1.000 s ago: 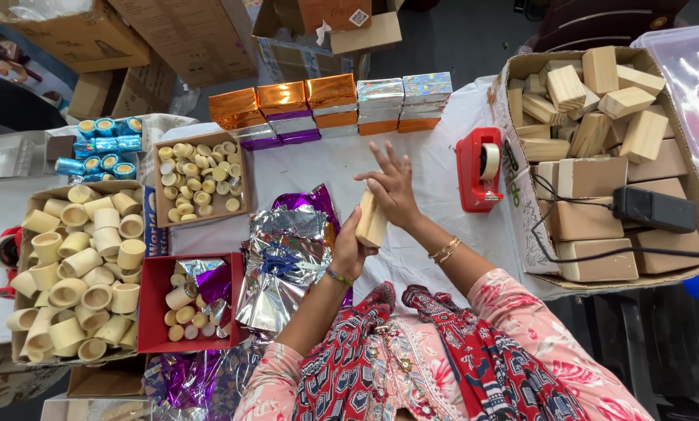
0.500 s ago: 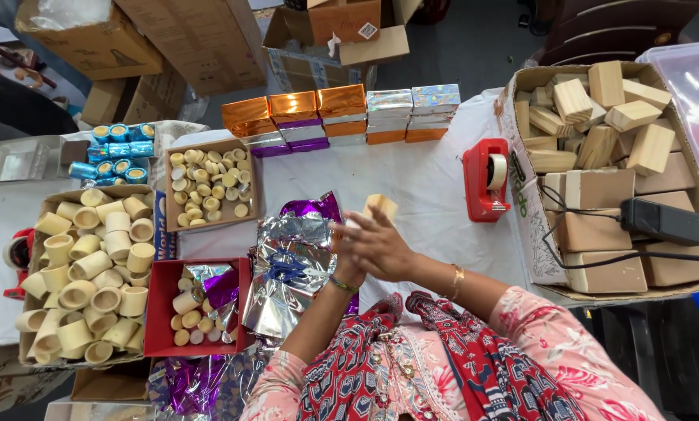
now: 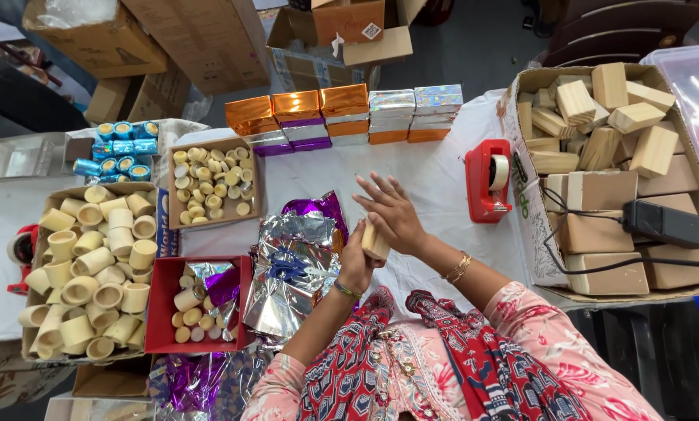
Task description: The person picks up a rectangular block of soap and a white cloth, then rubs the soap with the cloth to clean or polish its surface. The person handles the soap and cloth repeatedly, turning the soap to work on different sides.
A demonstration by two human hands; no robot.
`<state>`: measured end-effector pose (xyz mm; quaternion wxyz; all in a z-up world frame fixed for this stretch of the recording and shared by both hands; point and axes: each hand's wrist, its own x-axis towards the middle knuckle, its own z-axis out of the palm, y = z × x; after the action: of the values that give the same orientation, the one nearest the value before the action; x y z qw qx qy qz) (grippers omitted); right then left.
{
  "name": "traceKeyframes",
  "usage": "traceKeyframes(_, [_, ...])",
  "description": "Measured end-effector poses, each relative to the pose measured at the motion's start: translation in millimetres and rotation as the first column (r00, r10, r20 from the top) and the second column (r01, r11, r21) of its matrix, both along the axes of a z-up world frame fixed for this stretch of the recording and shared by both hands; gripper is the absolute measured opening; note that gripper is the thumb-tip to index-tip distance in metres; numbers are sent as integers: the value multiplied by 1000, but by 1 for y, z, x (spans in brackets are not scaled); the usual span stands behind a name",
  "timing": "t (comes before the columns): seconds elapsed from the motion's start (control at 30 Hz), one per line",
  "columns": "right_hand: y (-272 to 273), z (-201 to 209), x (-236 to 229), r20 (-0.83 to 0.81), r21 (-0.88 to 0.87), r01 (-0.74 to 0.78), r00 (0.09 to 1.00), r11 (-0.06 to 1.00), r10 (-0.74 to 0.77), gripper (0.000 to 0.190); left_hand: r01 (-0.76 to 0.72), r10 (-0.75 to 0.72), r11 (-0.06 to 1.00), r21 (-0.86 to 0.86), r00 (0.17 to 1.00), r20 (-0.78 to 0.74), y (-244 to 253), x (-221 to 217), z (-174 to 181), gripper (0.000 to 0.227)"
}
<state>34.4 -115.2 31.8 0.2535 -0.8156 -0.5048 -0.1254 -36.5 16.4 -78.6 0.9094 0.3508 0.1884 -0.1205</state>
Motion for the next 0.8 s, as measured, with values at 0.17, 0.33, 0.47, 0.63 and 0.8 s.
traceKeyframes(0.17, [3,12,-32,-100,-61,-200,976,978,194,53,-147,92,986,85,884,457,-3,-7,-1,59])
traceKeyframes(0.33, [4,15,5,-139,71,125,984,990,-114,50,-88,78,994,69,986,146,-6,10,46,62])
traceKeyframes(0.47, [11,35,-19,-81,117,72,995,990,-63,49,-120,89,984,131,970,225,-8,20,90,51])
traceKeyframes(0.63, [11,5,27,-366,137,254,911,957,-189,45,-81,73,995,56,989,132,-4,39,-28,53])
traceKeyframes(0.8, [14,15,15,-306,75,255,926,964,-221,45,-129,123,990,62,988,98,-9,40,71,51])
